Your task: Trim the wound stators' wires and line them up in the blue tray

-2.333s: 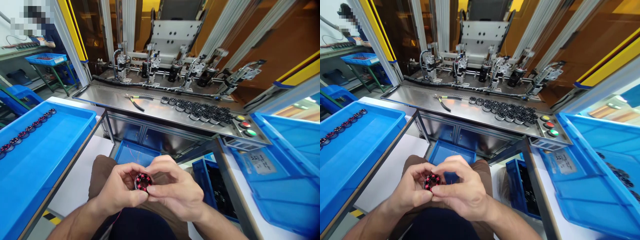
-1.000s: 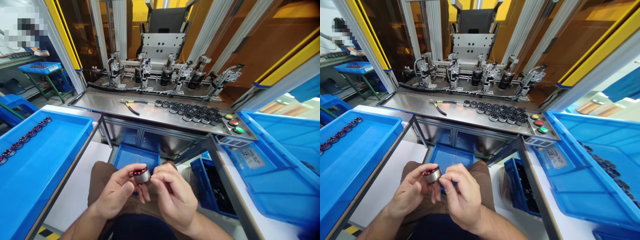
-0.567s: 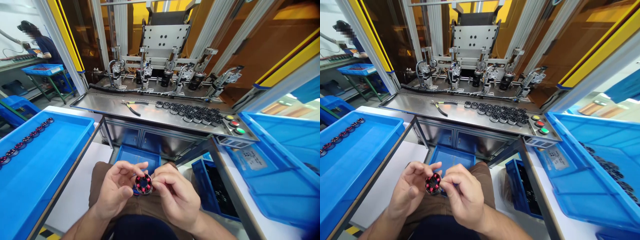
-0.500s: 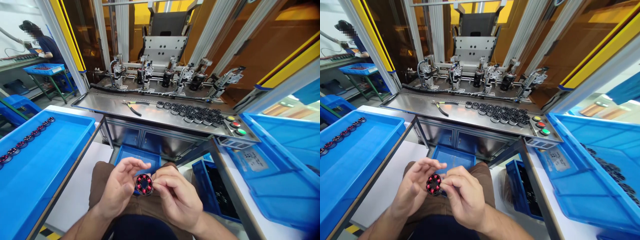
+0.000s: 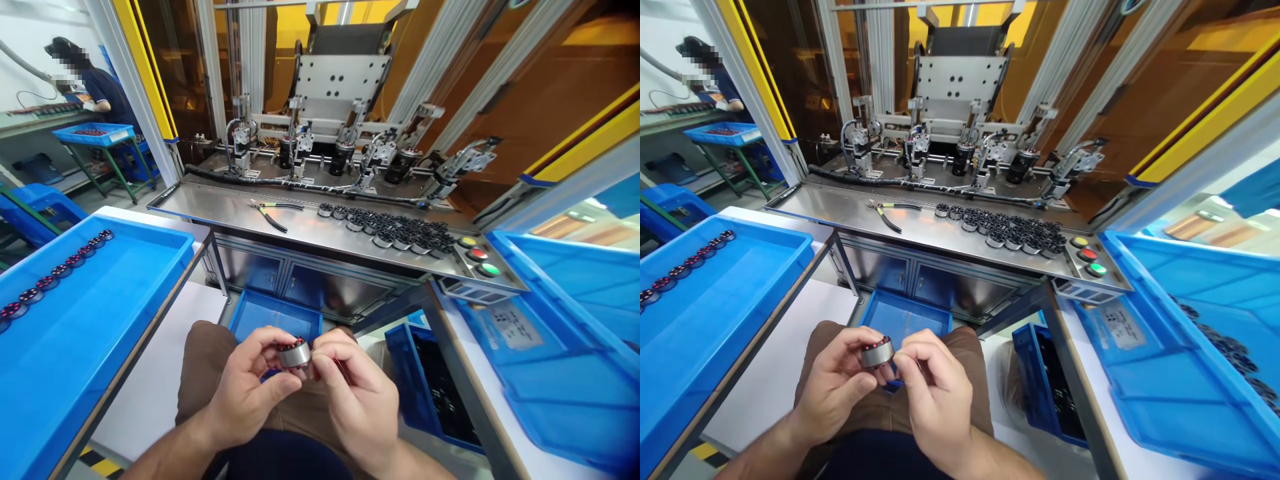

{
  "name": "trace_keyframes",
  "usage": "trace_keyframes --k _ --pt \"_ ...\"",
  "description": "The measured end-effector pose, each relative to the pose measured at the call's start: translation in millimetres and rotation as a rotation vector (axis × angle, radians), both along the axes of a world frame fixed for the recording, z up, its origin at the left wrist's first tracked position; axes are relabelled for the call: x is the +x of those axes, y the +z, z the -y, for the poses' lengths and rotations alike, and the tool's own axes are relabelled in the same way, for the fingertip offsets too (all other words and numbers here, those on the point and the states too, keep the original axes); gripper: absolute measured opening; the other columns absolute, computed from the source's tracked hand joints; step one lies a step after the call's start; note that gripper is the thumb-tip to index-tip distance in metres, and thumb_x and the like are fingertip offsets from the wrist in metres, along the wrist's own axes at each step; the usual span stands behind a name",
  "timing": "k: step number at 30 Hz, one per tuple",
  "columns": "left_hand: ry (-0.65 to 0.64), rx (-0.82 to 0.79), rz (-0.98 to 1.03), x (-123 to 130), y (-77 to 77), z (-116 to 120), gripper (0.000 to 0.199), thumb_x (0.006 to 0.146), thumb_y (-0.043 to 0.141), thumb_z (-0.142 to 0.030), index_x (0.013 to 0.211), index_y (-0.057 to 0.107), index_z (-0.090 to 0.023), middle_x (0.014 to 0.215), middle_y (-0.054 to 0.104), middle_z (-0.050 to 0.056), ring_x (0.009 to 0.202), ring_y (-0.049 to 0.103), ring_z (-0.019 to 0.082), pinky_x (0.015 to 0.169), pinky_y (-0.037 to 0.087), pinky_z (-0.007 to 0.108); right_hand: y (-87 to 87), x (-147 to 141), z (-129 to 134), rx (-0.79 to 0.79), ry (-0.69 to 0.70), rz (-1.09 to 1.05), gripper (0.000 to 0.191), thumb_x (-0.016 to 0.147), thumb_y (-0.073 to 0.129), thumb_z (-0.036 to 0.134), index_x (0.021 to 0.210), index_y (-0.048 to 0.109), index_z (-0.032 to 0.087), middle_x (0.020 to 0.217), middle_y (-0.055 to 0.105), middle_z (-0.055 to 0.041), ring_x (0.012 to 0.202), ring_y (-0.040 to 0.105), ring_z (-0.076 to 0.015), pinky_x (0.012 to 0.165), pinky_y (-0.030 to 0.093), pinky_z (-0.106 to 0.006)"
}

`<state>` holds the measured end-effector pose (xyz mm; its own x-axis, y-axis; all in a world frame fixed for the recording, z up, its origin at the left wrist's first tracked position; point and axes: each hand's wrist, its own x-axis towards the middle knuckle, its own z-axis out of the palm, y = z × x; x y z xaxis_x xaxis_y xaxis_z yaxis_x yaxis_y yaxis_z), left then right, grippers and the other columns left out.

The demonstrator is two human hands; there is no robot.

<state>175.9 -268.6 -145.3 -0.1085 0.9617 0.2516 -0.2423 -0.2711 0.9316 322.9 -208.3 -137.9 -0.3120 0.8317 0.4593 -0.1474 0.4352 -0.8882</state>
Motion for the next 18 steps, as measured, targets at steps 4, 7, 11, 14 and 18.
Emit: trace_keyframes --k 4,7,11,14,18 --pt "0.209 0.281 -0.412 -6 -4.0 0 0.054 0.081 0.077 -0.014 0.131 0.059 -0.026 0.113 0.066 0.009 0.106 0.064 0.021 0.091 0.056 0.03 -11.6 -4 0 -0.402 0.175 -0.127 0.032 0.097 0.06 0.031 0.067 0.058 0.018 0.066 0.054 0.0011 0.063 0.051 -0.0112 0.059 0.043 -0.023" --pt "0.241 0.344 -0.483 -8 -6.3 -2 0.064 0.081 0.075 -0.009 0.138 0.052 -0.025 0.115 0.066 0.011 0.108 0.065 0.023 0.091 0.058 0.034 -19.4 -5 0 -0.621 0.273 -0.205 0.032 0.094 0.064 0.033 0.067 0.06 0.018 0.065 0.054 0.0014 0.063 0.05 -0.011 0.061 0.042 -0.023" --pt "0.229 0.333 -0.45 -7 -7.6 -1 0.066 0.08 0.076 -0.008 0.139 0.051 -0.026 0.116 0.066 0.011 0.107 0.066 0.024 0.09 0.06 0.035 -20.6 -6 0 -0.69 0.28 -0.249 0.029 0.091 0.068 0.033 0.067 0.062 0.018 0.066 0.056 0.0015 0.06 0.05 -0.0102 0.061 0.043 -0.023" --pt "0.219 0.263 -0.415 -7 -7.3 2 0.07 0.078 0.075 -0.002 0.138 0.053 -0.031 0.121 0.067 0.009 0.11 0.067 0.024 0.092 0.06 0.034 -19.6 -8 0 -0.64 0.265 -0.248 0.03 0.091 0.068 0.034 0.067 0.061 0.017 0.065 0.056 0.0008 0.059 0.051 -0.0106 0.058 0.044 -0.023" --pt "0.211 0.113 -0.337 -5 -7.1 7 0.071 0.078 0.072 0.004 0.135 0.056 -0.037 0.125 0.069 0.004 0.111 0.068 0.021 0.096 0.058 0.03 -20.8 -10 -1 -0.52 0.243 -0.238 0.029 0.094 0.063 0.032 0.07 0.06 0.016 0.066 0.055 0.0003 0.057 0.052 -0.0101 0.054 0.045 -0.022"
